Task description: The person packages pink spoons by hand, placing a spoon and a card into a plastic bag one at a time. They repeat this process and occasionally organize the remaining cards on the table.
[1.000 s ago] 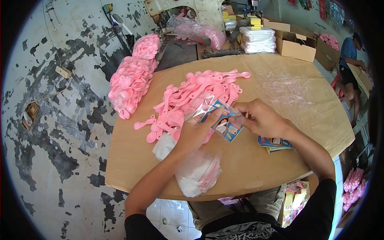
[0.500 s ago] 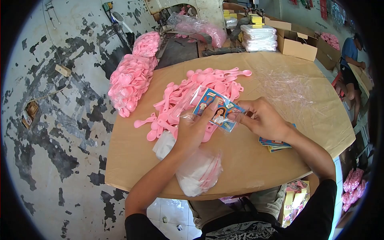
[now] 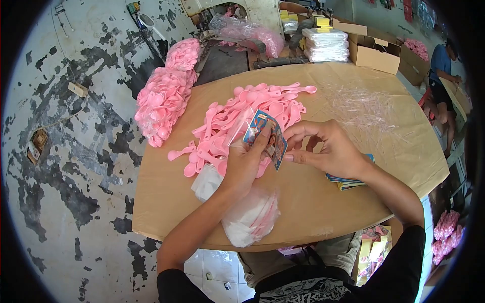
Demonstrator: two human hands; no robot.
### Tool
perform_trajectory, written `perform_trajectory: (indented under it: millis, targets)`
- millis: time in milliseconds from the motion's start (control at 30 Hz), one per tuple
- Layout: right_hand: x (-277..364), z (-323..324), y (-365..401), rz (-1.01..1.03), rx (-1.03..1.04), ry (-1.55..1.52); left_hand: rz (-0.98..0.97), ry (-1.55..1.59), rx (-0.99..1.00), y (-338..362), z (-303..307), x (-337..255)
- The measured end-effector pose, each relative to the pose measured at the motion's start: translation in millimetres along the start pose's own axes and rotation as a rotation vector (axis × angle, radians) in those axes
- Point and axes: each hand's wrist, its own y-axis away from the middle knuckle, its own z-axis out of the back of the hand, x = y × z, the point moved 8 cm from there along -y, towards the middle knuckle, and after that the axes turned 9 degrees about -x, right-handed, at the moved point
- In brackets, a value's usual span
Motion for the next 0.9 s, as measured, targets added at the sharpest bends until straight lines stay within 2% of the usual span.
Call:
perform_trajectory:
  millis: [133, 233, 333, 400, 633, 733, 900]
  targets:
    - [-1, -2, 1, 0.000, -0.002, -0.007, -0.032, -0.067, 0.060, 3, -5, -3]
    - [-2, -3, 1, 0.005, -0.014, 0.000, -0.013, -0.103, 0.026, 4, -4, -3]
    - [-5, -2, 1, -0.015, -0.042, 0.028, -0.118, -0.085, 0.010, 5, -7, -11]
    - [-8, 0, 0, -0.039, -0.063, 0.041, -0.096, -0.132, 0.058, 10, -15, -12]
    - [-3, -4, 0, 0.051, -0.021, 0.026, -0.108, -0.157, 0.138, 9, -15, -12]
    - [-4, -7, 0, 0.038, -0.001, -0.037, -0.063, -0.112, 0.221, 9, -18, -4]
    - [-5, 3, -3, -0.020, -0.065, -0.061, 0.047, -0.086, 0.230, 10, -19, -7]
